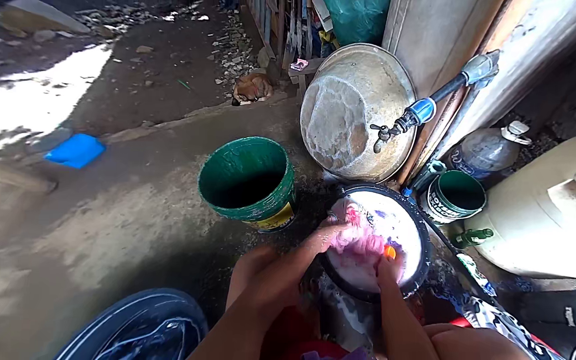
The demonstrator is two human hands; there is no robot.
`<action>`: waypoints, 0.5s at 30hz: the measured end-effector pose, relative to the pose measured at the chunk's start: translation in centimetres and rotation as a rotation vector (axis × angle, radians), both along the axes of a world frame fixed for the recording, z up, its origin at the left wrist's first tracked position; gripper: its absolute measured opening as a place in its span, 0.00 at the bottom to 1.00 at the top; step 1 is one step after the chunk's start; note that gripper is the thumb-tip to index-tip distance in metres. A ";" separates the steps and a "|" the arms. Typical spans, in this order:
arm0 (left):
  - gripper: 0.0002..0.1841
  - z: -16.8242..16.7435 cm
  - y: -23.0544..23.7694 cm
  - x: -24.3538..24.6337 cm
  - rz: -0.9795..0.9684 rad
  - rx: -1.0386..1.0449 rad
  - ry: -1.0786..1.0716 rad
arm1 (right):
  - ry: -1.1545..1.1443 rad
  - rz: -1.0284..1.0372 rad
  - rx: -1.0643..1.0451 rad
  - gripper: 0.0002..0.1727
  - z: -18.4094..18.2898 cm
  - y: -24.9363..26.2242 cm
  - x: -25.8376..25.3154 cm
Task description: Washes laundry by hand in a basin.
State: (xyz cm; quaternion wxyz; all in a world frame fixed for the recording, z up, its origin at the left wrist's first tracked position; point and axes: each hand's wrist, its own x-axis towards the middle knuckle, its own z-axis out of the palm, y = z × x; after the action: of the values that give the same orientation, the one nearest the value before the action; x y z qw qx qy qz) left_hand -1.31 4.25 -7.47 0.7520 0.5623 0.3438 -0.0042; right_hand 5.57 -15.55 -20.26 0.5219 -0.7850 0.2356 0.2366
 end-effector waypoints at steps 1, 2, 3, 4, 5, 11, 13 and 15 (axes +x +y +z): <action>0.29 0.0 -0.2 0.0 0.007 0.070 0.032 | 0.016 -0.017 0.017 0.20 -1.4 -0.5 -0.2; 0.28 0.2 -0.3 0.0 0.018 0.109 0.051 | 0.020 0.001 0.000 0.19 -2.0 -0.8 -0.1; 0.28 0.4 -0.4 -0.1 0.032 0.117 0.067 | 0.018 0.053 -0.050 0.20 -1.8 -1.0 0.2; 0.28 0.7 -0.6 0.0 0.050 0.105 0.080 | 0.000 0.116 -0.107 0.20 -1.0 -0.8 0.5; 0.27 0.9 -0.7 0.1 0.068 0.075 0.088 | -0.040 0.161 -0.129 0.22 0.2 -0.1 0.6; 0.22 0.2 -2.7 1.2 -0.014 -0.302 0.052 | -0.541 0.186 0.211 0.31 13.9 7.8 -2.2; 0.23 0.6 -3.5 0.9 -0.002 -0.424 -0.001 | -0.767 0.258 0.250 0.32 16.4 9.0 -2.7; 0.25 2.4 -4.3 0.9 -0.085 -0.438 -0.099 | -0.734 0.301 0.073 0.34 16.7 7.5 -0.6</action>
State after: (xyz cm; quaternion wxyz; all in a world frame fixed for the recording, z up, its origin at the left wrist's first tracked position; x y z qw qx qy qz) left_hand -0.43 -0.03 -5.07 0.8714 0.3989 0.2734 -0.0827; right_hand 4.96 -8.09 -3.57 0.5585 -0.8240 -0.0930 0.0224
